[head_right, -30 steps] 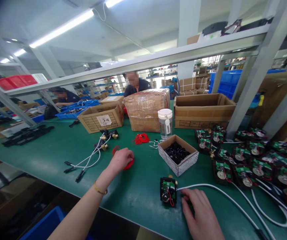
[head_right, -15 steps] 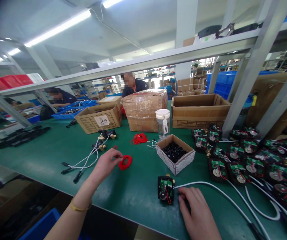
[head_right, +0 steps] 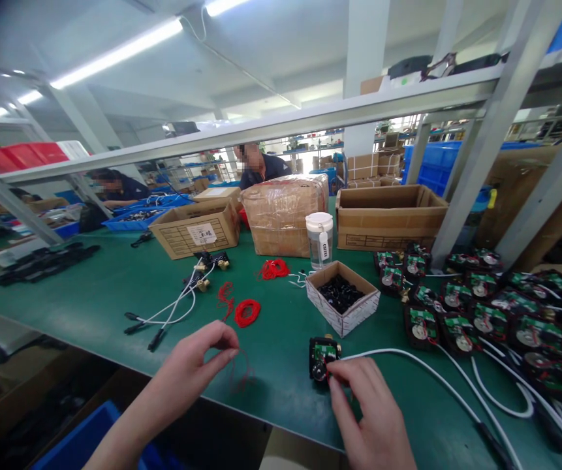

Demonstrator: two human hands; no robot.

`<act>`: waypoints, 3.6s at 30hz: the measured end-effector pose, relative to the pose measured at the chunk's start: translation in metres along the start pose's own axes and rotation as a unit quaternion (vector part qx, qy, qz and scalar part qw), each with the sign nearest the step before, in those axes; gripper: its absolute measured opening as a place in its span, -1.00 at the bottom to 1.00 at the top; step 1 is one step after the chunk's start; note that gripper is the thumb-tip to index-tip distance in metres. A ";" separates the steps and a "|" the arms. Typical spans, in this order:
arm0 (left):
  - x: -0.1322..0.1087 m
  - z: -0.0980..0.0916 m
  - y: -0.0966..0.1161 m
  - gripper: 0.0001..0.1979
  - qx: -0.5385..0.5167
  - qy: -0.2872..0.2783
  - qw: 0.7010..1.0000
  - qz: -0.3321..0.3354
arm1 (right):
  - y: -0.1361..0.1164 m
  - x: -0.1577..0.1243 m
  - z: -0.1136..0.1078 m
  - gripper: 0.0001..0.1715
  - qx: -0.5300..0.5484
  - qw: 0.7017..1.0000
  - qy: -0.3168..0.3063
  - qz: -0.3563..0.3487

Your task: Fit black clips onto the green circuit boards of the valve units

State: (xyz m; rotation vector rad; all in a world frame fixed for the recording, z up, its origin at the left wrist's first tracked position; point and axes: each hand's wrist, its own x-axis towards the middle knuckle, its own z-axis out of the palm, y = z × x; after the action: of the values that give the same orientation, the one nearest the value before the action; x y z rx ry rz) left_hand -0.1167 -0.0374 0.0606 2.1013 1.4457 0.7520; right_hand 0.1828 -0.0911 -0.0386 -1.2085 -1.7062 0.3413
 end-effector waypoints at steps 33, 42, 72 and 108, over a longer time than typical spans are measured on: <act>0.038 -0.023 0.022 -0.82 -0.187 -0.030 0.982 -0.015 | -0.061 0.066 0.094 -0.34 -0.011 0.986 -0.140 0.089; 0.030 -0.004 0.056 -0.79 -0.189 -0.127 0.974 0.012 | -0.065 0.067 0.026 -0.59 0.251 0.951 -0.125 0.131; -0.004 0.114 0.056 -0.92 -0.260 -0.019 0.965 -0.035 | -0.020 0.015 -0.017 -0.58 0.234 0.924 -0.058 0.295; 0.045 0.114 0.052 -0.83 -0.074 0.011 0.997 0.007 | 0.005 0.036 0.007 -0.75 0.027 0.985 0.030 0.168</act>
State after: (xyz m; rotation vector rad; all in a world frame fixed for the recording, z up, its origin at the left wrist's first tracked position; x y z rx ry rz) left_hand 0.0088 -0.0207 0.0184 1.9986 1.3444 0.8627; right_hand 0.1785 -0.0566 -0.0254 -1.4534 -1.4307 0.5460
